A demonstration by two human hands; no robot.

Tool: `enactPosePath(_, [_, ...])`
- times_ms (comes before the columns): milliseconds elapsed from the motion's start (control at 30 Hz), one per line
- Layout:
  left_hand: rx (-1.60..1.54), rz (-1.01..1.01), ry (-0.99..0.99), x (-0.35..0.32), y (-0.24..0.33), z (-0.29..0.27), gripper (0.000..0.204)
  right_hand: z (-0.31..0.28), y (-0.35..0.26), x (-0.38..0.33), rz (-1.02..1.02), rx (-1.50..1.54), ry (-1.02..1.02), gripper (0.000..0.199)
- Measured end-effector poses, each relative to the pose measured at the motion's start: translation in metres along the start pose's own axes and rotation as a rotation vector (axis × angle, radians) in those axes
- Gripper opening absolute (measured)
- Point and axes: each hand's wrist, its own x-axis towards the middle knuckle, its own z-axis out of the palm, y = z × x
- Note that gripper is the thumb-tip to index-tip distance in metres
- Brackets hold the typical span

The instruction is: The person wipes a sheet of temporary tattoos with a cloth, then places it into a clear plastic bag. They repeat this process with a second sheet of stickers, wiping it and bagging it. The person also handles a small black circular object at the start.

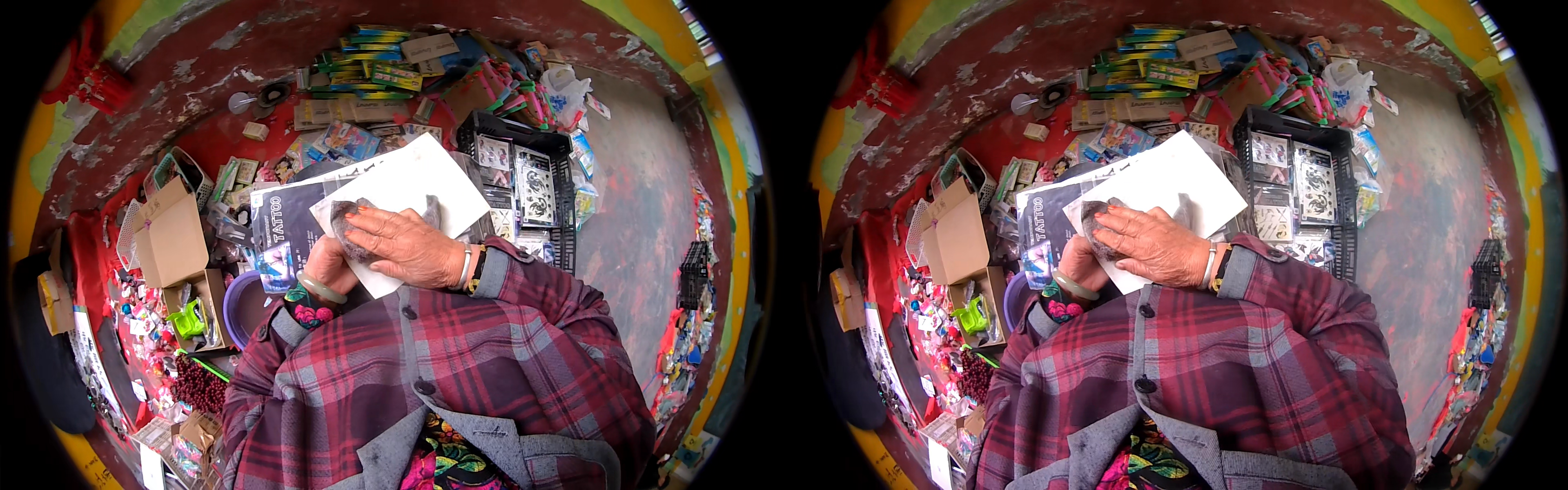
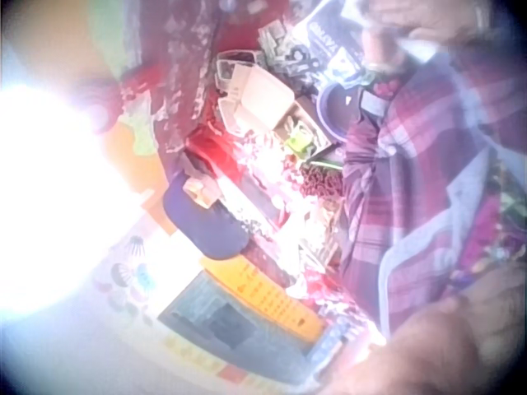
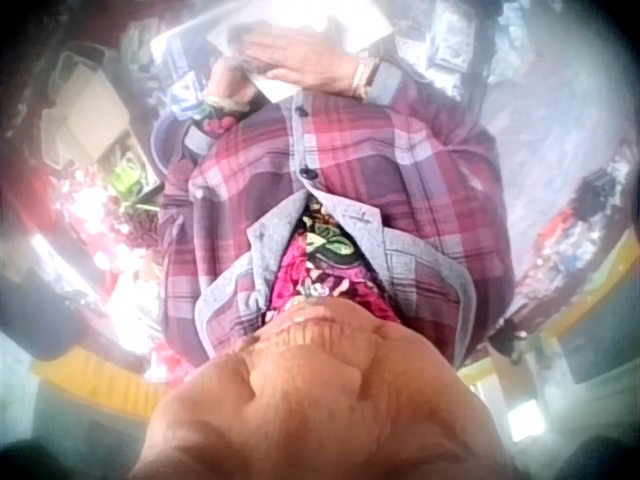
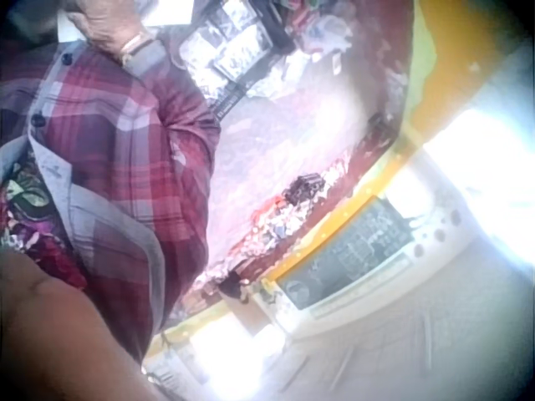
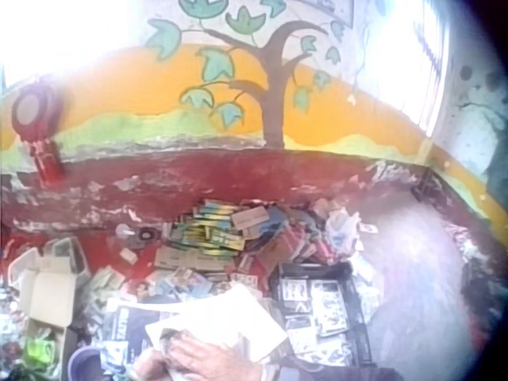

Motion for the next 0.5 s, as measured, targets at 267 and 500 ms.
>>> enactPosePath(267, [0.105, 0.006, -0.009, -0.003, 0.004, 0.022, 0.065, -0.009, 0.038, -0.003, -0.047, -0.127, -0.082, 0.041])
enactPosePath(500, [0.152, 0.009, 0.057, -0.006, 0.003, 0.030, 0.064, -0.053, 0.036, 0.004, 0.372, -0.384, -0.162, 0.038])
